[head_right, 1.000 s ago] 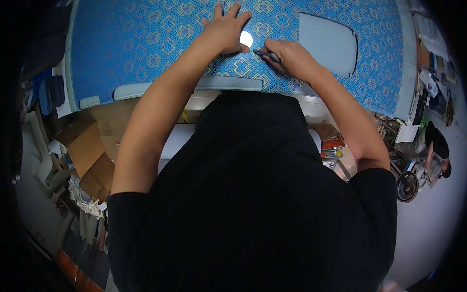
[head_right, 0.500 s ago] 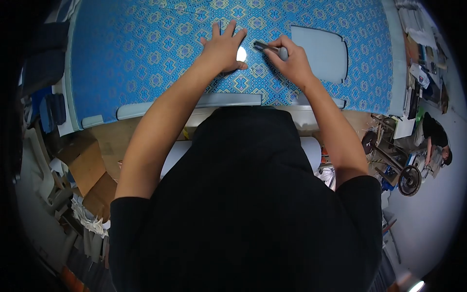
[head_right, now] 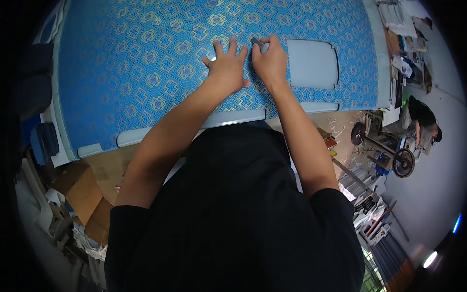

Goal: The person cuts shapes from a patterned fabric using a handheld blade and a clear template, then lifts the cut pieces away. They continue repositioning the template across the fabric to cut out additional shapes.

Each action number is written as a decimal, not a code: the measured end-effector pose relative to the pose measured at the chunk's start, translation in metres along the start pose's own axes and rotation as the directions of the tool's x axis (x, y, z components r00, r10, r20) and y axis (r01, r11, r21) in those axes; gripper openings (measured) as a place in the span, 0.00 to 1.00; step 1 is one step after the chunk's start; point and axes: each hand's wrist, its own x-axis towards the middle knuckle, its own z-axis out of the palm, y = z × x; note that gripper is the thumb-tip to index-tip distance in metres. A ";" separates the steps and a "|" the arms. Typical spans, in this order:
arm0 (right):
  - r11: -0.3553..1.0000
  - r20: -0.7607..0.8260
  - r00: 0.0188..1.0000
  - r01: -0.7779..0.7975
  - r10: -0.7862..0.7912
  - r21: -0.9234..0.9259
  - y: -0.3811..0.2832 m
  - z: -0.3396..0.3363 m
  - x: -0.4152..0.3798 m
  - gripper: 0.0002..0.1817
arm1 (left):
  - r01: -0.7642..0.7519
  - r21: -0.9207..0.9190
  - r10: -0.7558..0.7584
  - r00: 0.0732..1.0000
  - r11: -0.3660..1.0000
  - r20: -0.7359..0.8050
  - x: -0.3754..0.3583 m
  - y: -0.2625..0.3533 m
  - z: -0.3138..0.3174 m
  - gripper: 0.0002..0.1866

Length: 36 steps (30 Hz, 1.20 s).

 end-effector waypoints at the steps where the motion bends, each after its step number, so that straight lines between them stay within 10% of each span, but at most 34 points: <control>1: 1.000 -0.003 1.000 -0.010 0.010 -0.028 -0.003 0.001 0.000 0.16 | -0.006 0.009 0.006 1.000 1.000 0.006 0.000 -0.001 -0.001 0.57; 20: 0.996 -0.112 0.994 -0.011 0.001 -0.088 -0.012 0.022 0.012 0.16 | -0.039 0.069 0.037 0.999 0.997 0.024 0.002 -0.003 -0.002 0.59; 28: 0.995 0.143 0.986 0.071 -0.080 0.066 0.022 -0.007 0.044 0.17 | 0.005 0.057 -0.004 1.000 0.998 -0.025 -0.002 0.004 -0.004 0.58; 31: 0.962 0.275 0.930 0.196 -0.244 0.192 0.037 -0.030 0.070 0.14 | 0.018 0.076 -0.016 1.000 0.997 -0.017 -0.001 0.009 -0.004 0.57; 36: 0.814 0.636 0.546 0.526 -0.546 0.247 0.048 -0.045 0.126 0.10 | 0.064 0.116 -0.054 0.994 0.991 -0.090 0.001 0.018 0.003 0.57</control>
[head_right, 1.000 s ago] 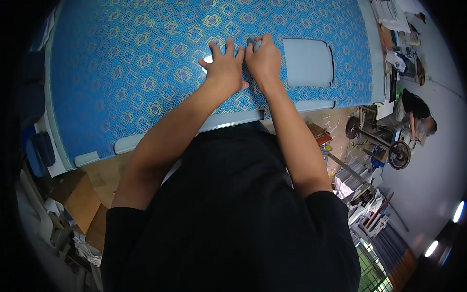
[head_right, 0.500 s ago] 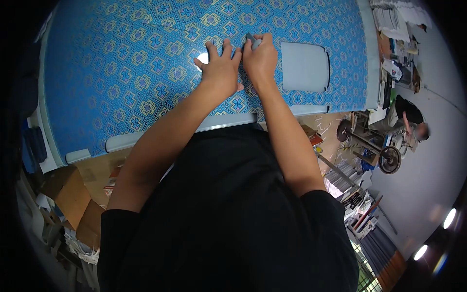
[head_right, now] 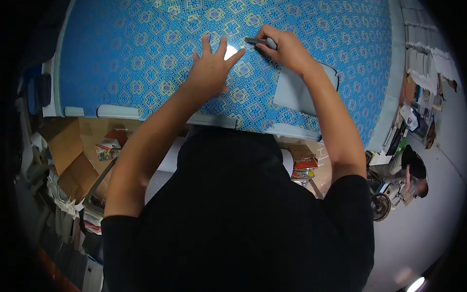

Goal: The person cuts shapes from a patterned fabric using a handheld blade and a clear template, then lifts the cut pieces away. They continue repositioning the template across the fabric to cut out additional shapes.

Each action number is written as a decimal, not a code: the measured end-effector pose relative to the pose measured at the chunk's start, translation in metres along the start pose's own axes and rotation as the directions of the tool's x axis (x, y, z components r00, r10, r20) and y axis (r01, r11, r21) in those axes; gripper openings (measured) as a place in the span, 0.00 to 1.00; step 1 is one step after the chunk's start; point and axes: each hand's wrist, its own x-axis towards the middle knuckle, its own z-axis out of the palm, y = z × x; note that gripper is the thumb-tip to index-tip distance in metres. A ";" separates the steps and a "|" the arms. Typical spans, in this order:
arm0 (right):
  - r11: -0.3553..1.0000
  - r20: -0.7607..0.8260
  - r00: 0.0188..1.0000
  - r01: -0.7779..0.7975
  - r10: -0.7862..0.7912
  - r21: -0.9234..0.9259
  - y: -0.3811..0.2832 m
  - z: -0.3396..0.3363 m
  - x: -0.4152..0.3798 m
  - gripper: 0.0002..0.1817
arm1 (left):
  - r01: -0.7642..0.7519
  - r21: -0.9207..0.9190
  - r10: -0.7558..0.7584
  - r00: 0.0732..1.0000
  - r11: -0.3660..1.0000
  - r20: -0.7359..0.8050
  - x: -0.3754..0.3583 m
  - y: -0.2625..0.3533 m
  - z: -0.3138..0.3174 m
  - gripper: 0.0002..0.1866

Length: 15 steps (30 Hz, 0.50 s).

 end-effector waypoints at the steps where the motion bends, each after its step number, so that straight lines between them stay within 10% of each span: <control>1: 0.997 0.161 0.986 0.058 -0.050 -0.043 0.001 -0.010 0.006 0.09 | -0.005 0.015 0.006 0.999 1.000 -0.051 0.000 0.001 0.001 0.58; 15: 0.818 0.486 0.730 0.573 -0.481 -0.051 0.011 -0.036 0.065 0.09 | 0.179 -0.005 -0.179 0.984 0.984 -0.001 0.006 0.016 -0.001 0.61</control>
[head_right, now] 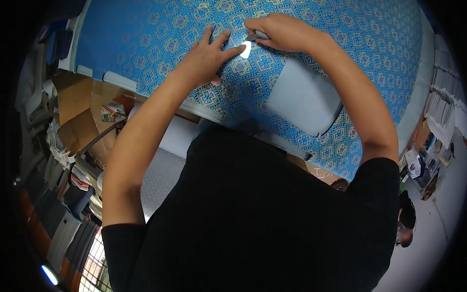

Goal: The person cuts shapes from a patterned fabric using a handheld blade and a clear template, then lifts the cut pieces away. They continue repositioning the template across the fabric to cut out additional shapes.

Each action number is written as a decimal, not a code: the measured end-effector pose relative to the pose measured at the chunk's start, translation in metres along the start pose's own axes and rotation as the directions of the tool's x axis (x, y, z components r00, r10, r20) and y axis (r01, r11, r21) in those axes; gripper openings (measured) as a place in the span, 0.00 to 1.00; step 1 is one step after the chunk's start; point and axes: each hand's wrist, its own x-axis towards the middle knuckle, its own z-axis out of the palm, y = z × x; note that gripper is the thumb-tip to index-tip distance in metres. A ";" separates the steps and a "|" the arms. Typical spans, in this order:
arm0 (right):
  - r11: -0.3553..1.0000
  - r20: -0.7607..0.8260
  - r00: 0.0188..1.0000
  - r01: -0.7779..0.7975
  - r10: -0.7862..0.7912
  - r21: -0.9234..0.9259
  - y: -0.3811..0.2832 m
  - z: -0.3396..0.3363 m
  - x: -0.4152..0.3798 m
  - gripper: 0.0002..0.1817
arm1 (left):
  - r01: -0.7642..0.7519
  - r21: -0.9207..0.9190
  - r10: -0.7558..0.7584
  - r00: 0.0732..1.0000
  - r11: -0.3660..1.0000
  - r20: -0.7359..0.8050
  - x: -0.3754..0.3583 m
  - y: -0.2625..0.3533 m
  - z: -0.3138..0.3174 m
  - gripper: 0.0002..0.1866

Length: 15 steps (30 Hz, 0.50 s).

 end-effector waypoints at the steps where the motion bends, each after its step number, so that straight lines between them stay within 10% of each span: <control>1: 0.999 0.011 1.000 0.028 -0.027 -0.029 0.002 0.000 0.003 0.09 | 0.000 0.001 0.000 1.000 1.000 0.000 0.000 0.000 0.001 0.61; 15: 0.956 -0.126 0.960 0.266 -0.251 0.123 0.055 0.037 0.004 0.09 | 0.029 0.021 -0.030 0.998 0.999 0.050 0.002 0.002 -0.002 0.59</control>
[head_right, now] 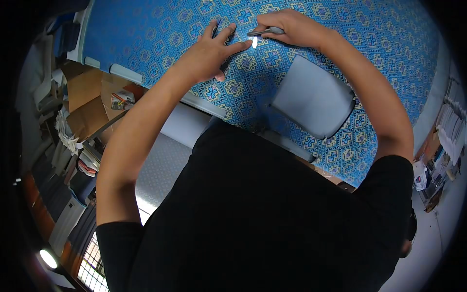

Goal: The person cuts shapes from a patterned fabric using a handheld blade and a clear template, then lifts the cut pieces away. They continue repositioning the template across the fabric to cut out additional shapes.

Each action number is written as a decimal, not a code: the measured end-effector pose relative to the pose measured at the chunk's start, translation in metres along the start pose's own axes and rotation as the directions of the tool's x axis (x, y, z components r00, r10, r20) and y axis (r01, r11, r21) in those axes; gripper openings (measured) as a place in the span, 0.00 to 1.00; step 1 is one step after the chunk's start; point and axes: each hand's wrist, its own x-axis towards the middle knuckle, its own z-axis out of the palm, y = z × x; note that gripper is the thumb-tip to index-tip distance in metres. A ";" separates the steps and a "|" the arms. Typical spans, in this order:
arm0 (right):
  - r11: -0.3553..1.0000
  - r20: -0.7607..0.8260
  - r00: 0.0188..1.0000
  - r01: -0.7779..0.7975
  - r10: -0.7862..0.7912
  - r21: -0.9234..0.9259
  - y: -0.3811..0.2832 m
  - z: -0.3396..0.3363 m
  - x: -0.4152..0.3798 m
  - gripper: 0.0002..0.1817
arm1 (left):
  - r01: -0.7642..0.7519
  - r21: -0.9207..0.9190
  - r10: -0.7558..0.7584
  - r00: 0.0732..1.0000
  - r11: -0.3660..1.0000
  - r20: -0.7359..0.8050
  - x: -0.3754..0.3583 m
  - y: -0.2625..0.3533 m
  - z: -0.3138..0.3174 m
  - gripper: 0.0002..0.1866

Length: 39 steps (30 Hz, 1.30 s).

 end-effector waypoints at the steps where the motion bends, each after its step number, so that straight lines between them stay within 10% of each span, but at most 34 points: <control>1: 0.999 -0.046 0.999 0.006 -0.005 0.039 0.003 0.005 -0.005 0.09 | -0.005 0.011 0.005 1.000 1.000 0.002 0.001 0.000 0.000 0.59; 8: 0.986 -0.244 0.957 -0.165 0.158 -0.006 -0.036 0.019 -0.030 0.11 | -0.042 0.019 0.042 0.999 0.999 0.010 0.000 -0.002 -0.004 0.60; 10: 0.862 -0.414 0.758 -0.468 0.505 0.195 -0.067 0.021 -0.040 0.12 | -0.065 0.016 0.065 0.998 0.998 0.017 0.000 -0.004 -0.006 0.61; 18: 0.542 -0.535 0.202 -0.573 0.821 0.615 -0.171 0.105 -0.029 0.13 | -0.170 0.071 0.169 0.985 0.983 0.024 0.005 -0.010 -0.014 0.52; 26: 0.310 -0.584 -0.218 -0.677 0.782 0.668 -0.244 0.170 0.039 0.12 | -0.267 0.154 0.267 0.963 0.951 0.022 0.008 -0.013 -0.006 0.49; 39: 0.134 -0.602 -0.478 -0.702 0.639 0.700 -0.270 0.193 0.100 0.12 | -0.281 0.119 0.278 0.960 0.952 0.045 0.013 -0.016 -0.002 0.50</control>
